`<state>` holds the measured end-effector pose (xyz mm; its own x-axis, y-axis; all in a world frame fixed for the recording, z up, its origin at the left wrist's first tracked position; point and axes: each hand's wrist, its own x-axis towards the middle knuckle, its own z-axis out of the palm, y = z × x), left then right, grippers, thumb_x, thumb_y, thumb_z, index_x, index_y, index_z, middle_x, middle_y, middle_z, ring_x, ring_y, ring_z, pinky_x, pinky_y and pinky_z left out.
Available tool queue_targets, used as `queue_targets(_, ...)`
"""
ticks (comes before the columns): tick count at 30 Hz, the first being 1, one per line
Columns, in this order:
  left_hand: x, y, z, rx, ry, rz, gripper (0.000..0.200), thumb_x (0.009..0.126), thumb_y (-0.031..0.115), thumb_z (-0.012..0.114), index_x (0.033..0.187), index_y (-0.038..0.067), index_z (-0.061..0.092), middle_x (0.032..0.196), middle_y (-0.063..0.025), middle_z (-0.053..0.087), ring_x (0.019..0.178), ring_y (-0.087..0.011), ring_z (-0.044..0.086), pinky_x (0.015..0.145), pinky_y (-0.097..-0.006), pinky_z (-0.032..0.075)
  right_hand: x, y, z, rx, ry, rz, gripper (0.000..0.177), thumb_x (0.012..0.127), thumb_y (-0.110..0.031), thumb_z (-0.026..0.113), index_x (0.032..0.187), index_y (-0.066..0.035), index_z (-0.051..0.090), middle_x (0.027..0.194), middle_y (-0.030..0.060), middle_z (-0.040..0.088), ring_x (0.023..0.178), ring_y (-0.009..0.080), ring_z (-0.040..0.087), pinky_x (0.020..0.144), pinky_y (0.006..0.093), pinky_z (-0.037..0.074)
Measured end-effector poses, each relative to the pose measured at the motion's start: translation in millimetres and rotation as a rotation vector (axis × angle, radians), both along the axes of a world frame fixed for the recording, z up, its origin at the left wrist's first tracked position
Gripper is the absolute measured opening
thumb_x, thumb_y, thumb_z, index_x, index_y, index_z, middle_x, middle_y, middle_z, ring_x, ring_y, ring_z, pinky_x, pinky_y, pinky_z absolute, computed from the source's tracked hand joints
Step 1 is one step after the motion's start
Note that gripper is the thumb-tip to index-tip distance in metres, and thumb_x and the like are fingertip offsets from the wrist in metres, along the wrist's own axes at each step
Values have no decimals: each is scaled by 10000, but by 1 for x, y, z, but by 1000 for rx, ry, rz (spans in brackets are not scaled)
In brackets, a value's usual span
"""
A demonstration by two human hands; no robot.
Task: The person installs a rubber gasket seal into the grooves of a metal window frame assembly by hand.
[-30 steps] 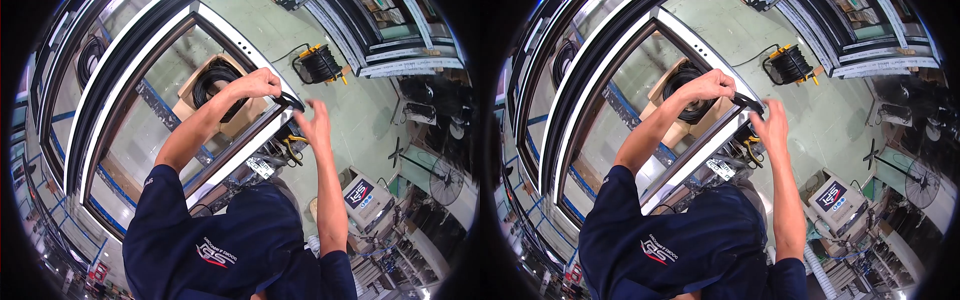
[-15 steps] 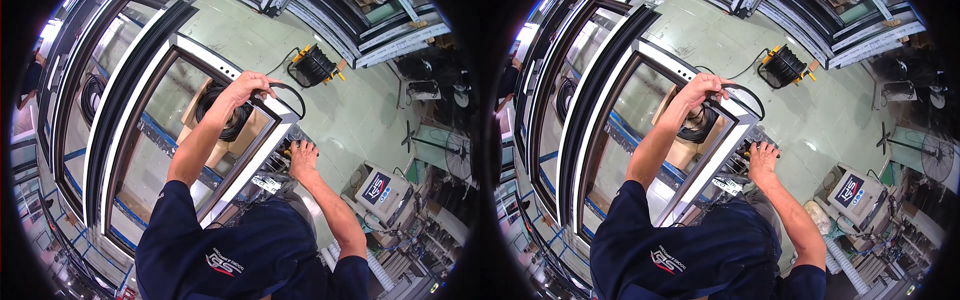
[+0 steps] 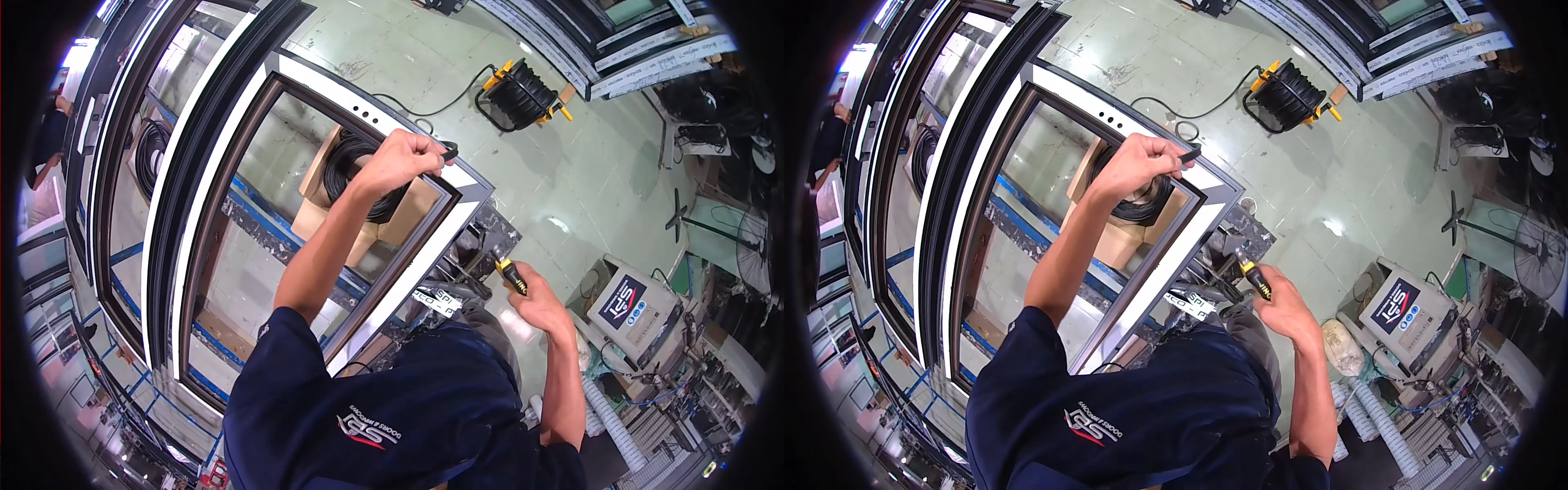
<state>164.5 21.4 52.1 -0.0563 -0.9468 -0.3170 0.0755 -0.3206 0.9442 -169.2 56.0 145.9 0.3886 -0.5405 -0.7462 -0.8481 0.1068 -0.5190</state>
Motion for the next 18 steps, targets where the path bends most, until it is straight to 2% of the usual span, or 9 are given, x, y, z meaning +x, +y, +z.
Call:
queue_targets(2,-2,16,12,-29,-245,81,164,815,100,659,772,-49,714,914,-145,717,897,-211,673,775,-319,517,16,-2,-5,165,-241,-185,433,841,-33,598,1273,-14,609,1205,126,657,1154,214,606,1030,352,435)
queue_targets(3,-2,26,6,-146,-294,145,134,810,81,674,847,-35,731,926,-137,710,949,-222,647,838,-351,507,29,-3,-8,183,-285,-213,402,870,-26,598,1272,-18,612,1147,79,667,1112,167,595,1016,318,430)
queue_targets(6,4,48,-8,-262,-450,192,149,804,89,701,889,-24,744,954,-138,709,1004,-237,626,894,-364,487,61,-8,-28,112,-390,-148,409,873,-22,587,1282,-20,606,1147,68,661,1097,161,588,1014,323,429)
queue_targets(7,6,54,-8,-211,-405,207,157,801,80,710,914,-22,746,948,-134,707,1037,-252,615,921,-366,474,66,-7,-39,77,-393,-127,463,867,-43,605,1326,-12,554,1166,155,662,1107,226,606,1005,345,436)
queue_targets(10,15,68,-5,-82,-318,190,183,827,148,722,895,-20,743,955,-128,703,1006,-227,617,884,-357,483,90,-9,-43,120,-412,-114,521,882,-31,604,1395,-19,515,1200,164,652,1125,224,601,1014,332,431)
queue_targets(11,19,72,-4,-19,-286,171,193,840,171,715,875,-17,742,936,-117,706,978,-206,619,856,-344,482,96,-4,-45,98,-454,-170,441,881,-9,572,1322,-17,581,1149,57,662,1078,157,575,1017,305,418)
queue_targets(14,33,78,3,107,-174,124,243,877,229,691,815,-1,736,859,-77,707,884,-145,618,775,-306,472,108,0,-53,65,-437,-129,471,885,-13,572,1355,-2,544,1154,59,675,1070,145,587,1010,297,426)
queue_targets(15,37,79,8,111,-133,113,258,888,241,681,795,7,733,822,-58,702,846,-127,613,750,-292,463,114,-2,-48,122,-517,-156,462,876,-32,604,1333,12,544,1172,104,677,1085,173,612,996,323,460)
queue_targets(18,46,79,9,118,-106,133,267,906,241,663,750,29,713,700,1,662,728,-87,577,701,-260,439,95,-13,-42,724,-589,-156,509,857,-76,726,1330,5,556,1162,110,702,1096,173,639,993,347,480)
